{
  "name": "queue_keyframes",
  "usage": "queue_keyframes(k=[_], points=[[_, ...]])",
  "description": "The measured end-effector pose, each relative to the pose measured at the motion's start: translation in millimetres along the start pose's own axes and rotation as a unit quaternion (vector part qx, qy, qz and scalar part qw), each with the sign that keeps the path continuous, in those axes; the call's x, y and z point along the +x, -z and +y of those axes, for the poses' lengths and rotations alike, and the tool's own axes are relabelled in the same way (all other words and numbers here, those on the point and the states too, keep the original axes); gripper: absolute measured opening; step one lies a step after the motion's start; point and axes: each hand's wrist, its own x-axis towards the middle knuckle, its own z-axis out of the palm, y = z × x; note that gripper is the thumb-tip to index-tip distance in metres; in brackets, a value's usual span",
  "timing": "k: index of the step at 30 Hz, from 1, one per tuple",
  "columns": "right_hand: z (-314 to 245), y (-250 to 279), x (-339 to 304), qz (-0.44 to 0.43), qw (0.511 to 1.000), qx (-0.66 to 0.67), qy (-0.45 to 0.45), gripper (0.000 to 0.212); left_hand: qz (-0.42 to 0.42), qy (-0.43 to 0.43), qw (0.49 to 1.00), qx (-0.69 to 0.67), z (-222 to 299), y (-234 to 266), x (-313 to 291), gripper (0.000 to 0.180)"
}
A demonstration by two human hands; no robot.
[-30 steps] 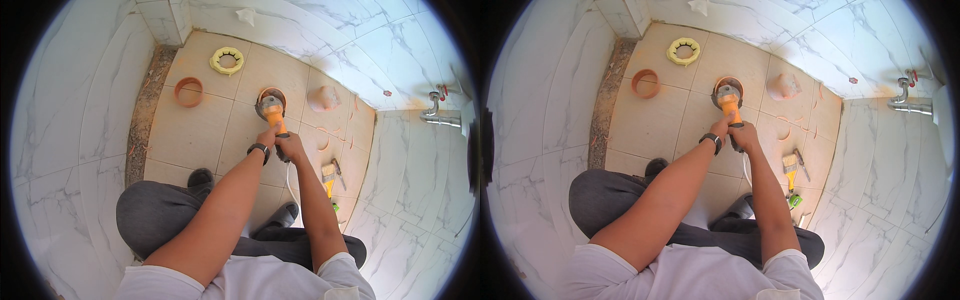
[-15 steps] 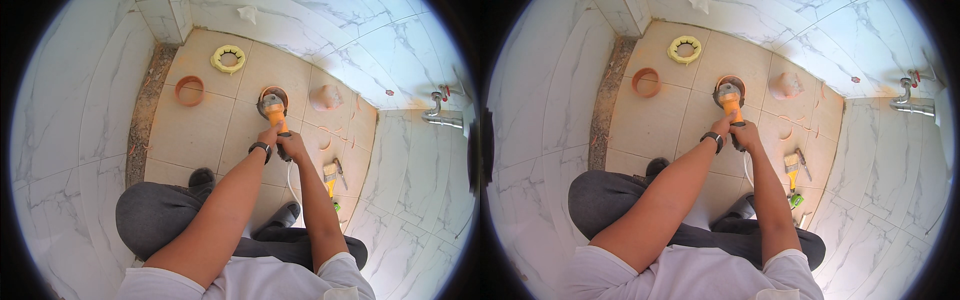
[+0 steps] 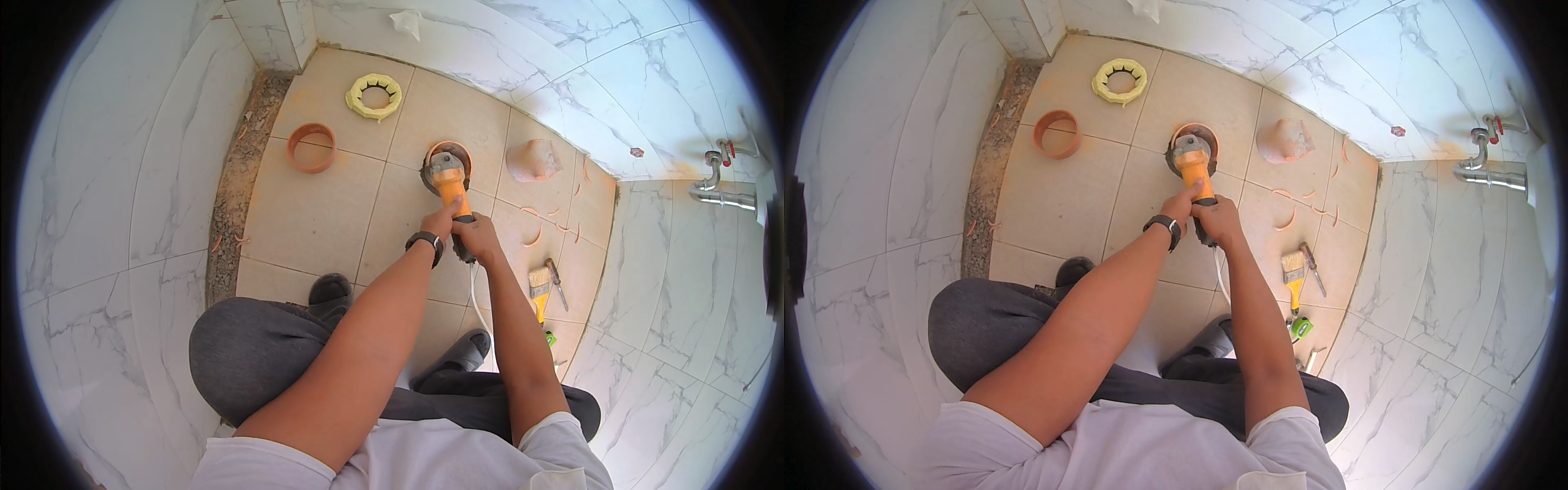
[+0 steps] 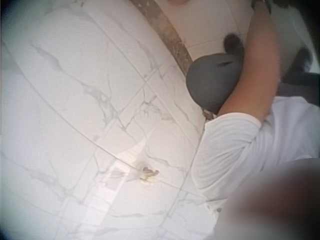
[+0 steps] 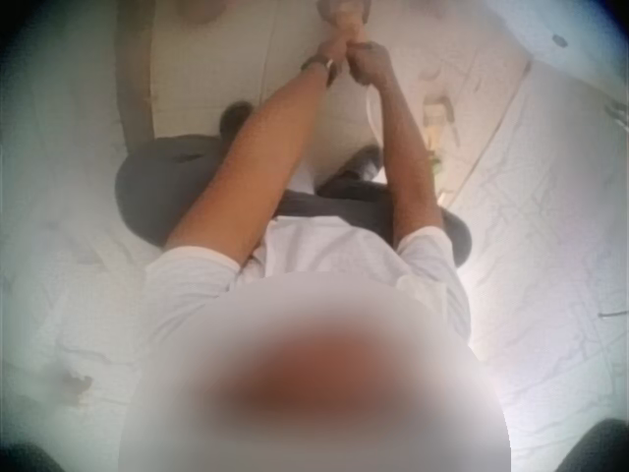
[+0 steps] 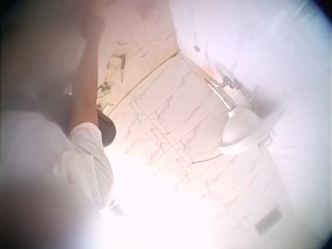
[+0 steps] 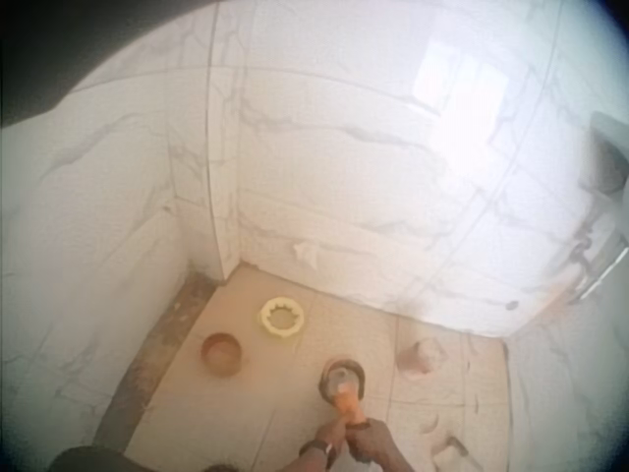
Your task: The person uses an angle grinder to cut a circular hole in a tiled floor. They adjust the position of the pipe fitting and continue cutting until the hole is complete, then stand up and move away.
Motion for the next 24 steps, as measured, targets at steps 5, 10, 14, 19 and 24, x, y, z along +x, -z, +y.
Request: queue_keyframes(k=[5,10,14,19,24], points=[[-1,2,-2,0.0,1.0,-0.006,-0.027,0.042,-0.023,-0.018,0.999,-0.017,-3,0,3,0.08],[-3,3,-6,-0.001,0.999,-0.005,-0.048,0.044,-0.023,-0.017,1.0,-0.001,-10,1,8,0.079],[-7,2,-6,0.011,0.999,-0.005,-0.044,0.045,-0.023,0.002,1.0,-0.009,-7,1,7,0.079],[-9,2,-3,0.002,1.0,-0.003,-0.03,0.048,-0.019,-0.006,1.0,-0.012,-3,2,8,0.08],[-5,3,-3,-0.002,0.999,-0.024,-0.046,0.048,-0.023,-0.008,0.999,-0.038,-9,1,9,0.08]])
